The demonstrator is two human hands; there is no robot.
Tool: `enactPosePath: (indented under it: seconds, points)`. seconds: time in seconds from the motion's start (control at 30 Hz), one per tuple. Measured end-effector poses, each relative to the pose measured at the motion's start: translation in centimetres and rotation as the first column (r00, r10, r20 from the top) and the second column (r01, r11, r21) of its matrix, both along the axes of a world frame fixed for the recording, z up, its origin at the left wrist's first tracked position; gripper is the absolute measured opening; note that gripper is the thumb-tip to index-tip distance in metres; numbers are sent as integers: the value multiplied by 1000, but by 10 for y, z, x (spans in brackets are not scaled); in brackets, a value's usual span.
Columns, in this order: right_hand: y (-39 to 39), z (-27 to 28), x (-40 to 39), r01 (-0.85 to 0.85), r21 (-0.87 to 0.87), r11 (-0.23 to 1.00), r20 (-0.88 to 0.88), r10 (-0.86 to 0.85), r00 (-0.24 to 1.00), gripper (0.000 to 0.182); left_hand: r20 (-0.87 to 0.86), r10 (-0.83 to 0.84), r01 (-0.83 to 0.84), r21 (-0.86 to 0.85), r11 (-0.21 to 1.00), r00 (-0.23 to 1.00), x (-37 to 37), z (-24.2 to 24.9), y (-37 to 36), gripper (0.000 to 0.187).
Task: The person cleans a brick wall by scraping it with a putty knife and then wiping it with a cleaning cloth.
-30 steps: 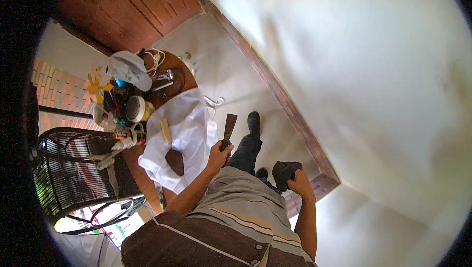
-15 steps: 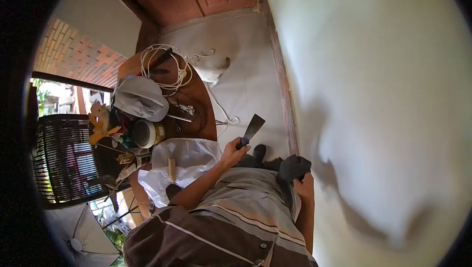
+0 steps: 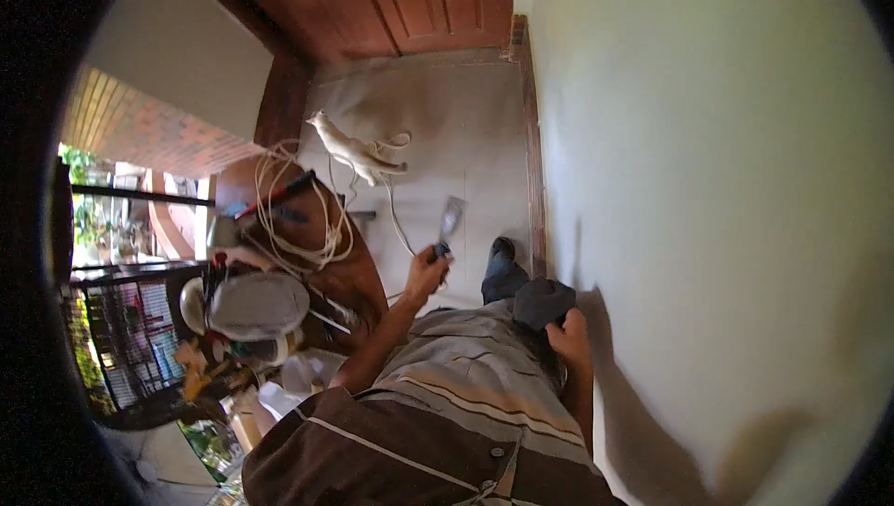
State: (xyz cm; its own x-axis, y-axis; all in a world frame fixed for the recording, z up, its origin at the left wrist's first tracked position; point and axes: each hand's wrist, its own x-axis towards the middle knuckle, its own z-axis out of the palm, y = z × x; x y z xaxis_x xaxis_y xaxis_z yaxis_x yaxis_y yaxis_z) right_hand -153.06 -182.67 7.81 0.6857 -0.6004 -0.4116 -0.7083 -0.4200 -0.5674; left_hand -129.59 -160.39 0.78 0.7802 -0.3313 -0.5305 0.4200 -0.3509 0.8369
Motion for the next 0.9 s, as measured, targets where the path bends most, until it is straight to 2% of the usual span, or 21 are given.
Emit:
enactPosePath:
  seconds: [0.03,0.07,0.13,0.2,0.23,0.27,0.33,0.37,0.43,0.47,0.53,0.63,0.67,0.77,0.87,0.9]
  points:
    - [-19,-14,13,-87,31,996,71,85,994,22,-5,95,-95,-77,993,995,31,5,-7,14]
    - [-31,-15,37,-56,86,995,179,40,983,20,-12,186,-186,-162,969,982,67,14,-16,12]
    - [-52,-13,74,5,185,983,374,-76,924,18,22,284,-278,-151,949,959,132,39,-25,10]
    - [-71,-17,107,27,230,973,360,-111,926,23,27,320,-311,-168,935,947,187,51,-34,11]
    - [-79,-18,120,38,255,966,347,-129,929,26,24,270,-264,-132,955,963,208,62,-40,11]
    - [-82,-4,137,34,196,980,276,-89,957,25,17,217,-214,-94,972,976,225,69,-44,12]
    - [-93,21,175,5,96,995,119,-17,993,24,48,48,-51,50,997,998,259,55,-57,19]
    - [-99,17,190,-37,118,992,126,21,992,24,67,-47,37,146,989,997,274,44,-62,22]
    - [-113,3,223,-128,165,978,148,104,984,23,49,-267,240,306,921,962,312,23,-73,29]
    - [-117,-5,240,-107,133,985,69,99,993,22,55,-429,366,430,825,902,332,17,-79,35]
    - [-127,-18,287,-78,54,996,-87,82,993,21,121,-625,525,435,732,771,380,-8,-90,42]
    - [-131,-29,347,22,-63,998,-195,-34,980,20,95,-766,669,426,608,636,454,-2,-116,47]
    - [-132,-21,366,67,-92,994,-233,-87,969,20,47,-814,704,476,528,579,477,3,-120,48]
    - [-128,-18,406,164,-132,978,-203,-189,961,20,-78,-894,762,558,327,441,540,1,-130,52]
    - [-127,-10,443,185,-92,979,-231,-201,952,23,-172,-923,820,534,205,343,585,0,-137,55]
    - [-129,-8,454,181,-46,982,-259,-187,948,25,-153,-941,830,529,178,300,597,0,-141,60]
